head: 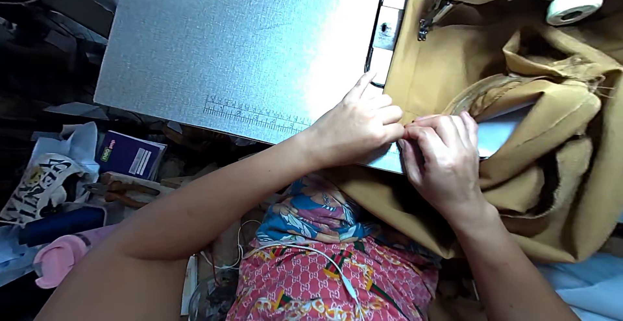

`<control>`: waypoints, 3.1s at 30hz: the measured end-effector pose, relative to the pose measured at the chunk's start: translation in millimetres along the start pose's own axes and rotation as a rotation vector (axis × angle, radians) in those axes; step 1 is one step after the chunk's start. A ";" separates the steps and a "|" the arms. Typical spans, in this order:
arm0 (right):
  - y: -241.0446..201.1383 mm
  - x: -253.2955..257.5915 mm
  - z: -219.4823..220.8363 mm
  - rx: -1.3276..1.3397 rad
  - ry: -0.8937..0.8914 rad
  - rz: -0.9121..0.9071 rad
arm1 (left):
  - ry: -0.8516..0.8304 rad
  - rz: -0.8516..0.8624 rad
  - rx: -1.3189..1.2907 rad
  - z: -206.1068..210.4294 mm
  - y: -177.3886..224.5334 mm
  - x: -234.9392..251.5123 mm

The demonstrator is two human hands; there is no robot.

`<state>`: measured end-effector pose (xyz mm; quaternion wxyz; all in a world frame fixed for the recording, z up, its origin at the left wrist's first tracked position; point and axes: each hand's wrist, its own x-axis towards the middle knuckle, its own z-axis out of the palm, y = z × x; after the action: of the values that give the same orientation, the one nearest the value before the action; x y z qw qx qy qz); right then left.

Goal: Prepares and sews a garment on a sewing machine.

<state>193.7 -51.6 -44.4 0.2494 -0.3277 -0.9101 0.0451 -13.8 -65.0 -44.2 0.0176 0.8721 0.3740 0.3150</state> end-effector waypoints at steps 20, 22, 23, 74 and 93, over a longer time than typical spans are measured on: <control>16.2 -14.4 -20.0 0.060 -0.087 -0.054 | -0.074 0.018 -0.158 3.6 -6.8 4.2; 18.1 -13.1 -18.8 0.070 -0.074 -0.064 | -0.080 0.018 -0.167 3.2 -9.6 5.5; 19.0 -12.2 -18.3 0.067 -0.066 -0.068 | -0.088 0.014 -0.167 2.8 -10.7 6.2; 81.8 79.2 -3.6 0.138 -0.127 -0.119 | -0.156 -0.045 -0.119 1.4 -98.3 71.1; 43.0 21.3 -67.8 0.201 -0.253 -0.039 | -0.256 -0.204 -0.146 -3.3 -109.6 80.4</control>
<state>237.0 -10.4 13.1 0.1654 -0.2749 -0.9314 0.1720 -44.0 66.5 -27.6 0.1601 0.8590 0.4315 0.2242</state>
